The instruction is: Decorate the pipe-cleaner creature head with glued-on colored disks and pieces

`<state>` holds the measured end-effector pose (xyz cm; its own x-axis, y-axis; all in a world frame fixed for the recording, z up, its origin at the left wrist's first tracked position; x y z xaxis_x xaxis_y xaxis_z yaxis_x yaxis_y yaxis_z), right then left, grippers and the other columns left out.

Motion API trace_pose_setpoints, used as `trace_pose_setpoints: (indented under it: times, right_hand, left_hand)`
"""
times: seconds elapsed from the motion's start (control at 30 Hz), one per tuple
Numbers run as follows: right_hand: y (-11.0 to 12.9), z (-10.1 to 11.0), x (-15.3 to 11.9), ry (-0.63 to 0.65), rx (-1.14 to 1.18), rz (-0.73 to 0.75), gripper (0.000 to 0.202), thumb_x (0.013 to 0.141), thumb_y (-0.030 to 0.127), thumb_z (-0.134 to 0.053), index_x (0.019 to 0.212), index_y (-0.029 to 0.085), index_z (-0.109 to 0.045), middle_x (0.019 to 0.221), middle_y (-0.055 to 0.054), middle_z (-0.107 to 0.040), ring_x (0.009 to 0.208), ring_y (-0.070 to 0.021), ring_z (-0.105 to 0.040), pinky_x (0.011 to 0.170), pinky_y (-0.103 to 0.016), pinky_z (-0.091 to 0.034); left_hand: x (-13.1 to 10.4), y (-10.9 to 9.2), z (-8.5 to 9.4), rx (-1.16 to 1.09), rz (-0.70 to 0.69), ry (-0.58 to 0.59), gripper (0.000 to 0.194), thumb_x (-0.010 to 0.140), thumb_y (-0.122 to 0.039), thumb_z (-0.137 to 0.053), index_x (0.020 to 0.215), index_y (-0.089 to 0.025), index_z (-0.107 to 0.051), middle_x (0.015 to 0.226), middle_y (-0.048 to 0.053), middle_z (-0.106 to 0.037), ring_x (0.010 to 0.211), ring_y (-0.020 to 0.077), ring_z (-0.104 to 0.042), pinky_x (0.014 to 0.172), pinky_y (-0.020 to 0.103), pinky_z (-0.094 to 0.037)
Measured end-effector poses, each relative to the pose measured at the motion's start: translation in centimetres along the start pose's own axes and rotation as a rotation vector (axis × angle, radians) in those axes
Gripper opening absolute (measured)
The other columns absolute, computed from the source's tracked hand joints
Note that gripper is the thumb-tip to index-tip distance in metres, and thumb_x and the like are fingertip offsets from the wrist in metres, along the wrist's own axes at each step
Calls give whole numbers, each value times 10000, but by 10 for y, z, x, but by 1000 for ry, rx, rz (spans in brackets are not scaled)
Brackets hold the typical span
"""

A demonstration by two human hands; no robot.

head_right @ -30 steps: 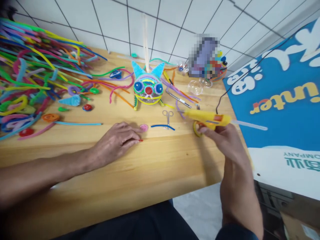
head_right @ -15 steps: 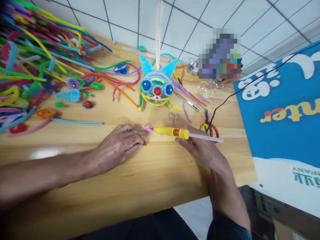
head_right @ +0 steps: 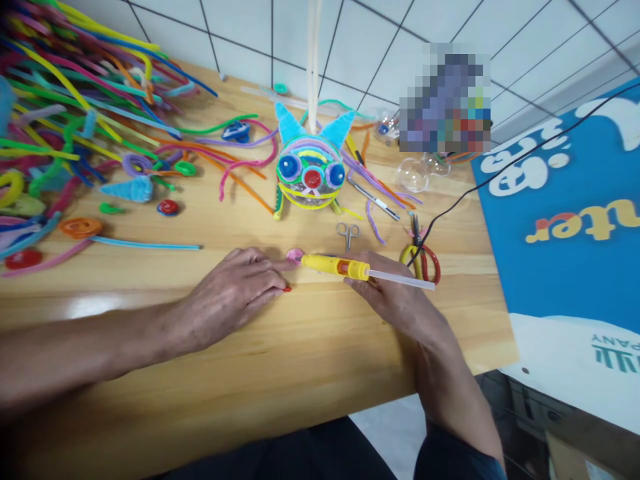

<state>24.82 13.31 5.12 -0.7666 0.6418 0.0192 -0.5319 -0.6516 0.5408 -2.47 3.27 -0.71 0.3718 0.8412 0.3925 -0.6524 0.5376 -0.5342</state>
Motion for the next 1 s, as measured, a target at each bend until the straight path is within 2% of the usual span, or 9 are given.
trace_pose_setpoints:
  times: [0.17, 0.5, 0.67, 1.0]
  right_hand:
    - [1, 0, 2, 9, -12, 23, 102, 1016, 266, -621, 1077, 258, -701, 931, -33, -703, 791, -192, -667, 690, -314, -527]
    - [2, -2, 2, 39, -24, -47, 219, 1047, 347, -565, 1222, 257, -661, 1038, -61, -722, 866, -227, -694, 730, -346, -555]
    - [2, -3, 3, 39, -39, -51, 213, 1046, 353, -569, 1212, 253, -658, 1010, -58, -721, 839, -223, -693, 718, -342, -554]
    - [4, -4, 4, 41, -17, -61, 186, 1049, 328, -551, 1155, 228, -668, 1042, -69, -725, 879, -230, -703, 760, -356, -564]
  left_hand:
    - [0, 0, 0, -2, -9, -6, 194, 1049, -155, -517, 986, -202, -694, 988, 29, -778, 883, 203, -596, 833, 359, -411]
    - [-1, 1, -1, -41, 1, -4, 143, 1043, -160, -553, 1000, -204, -682, 1080, 17, -787, 930, 201, -616, 862, 358, -416]
    - [-2, 1, -1, -45, 29, 4, 161, 1048, -178, -546, 976, -194, -689, 1285, 38, -751, 1039, 225, -603, 917, 379, -405]
    - [-2, 1, -3, -46, 42, -5, 172, 1050, -185, -546, 962, -204, -692, 1286, 27, -755, 1056, 235, -587, 916, 376, -384]
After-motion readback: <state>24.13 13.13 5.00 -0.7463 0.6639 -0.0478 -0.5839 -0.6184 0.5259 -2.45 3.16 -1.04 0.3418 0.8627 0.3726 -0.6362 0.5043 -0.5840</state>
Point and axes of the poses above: each hand's wrist, its own x-axis towards the middle knuckle, its own z-axis out of the back of the hand, y = z × x, the point moved 1 cm from there along x, towards the middle knuckle
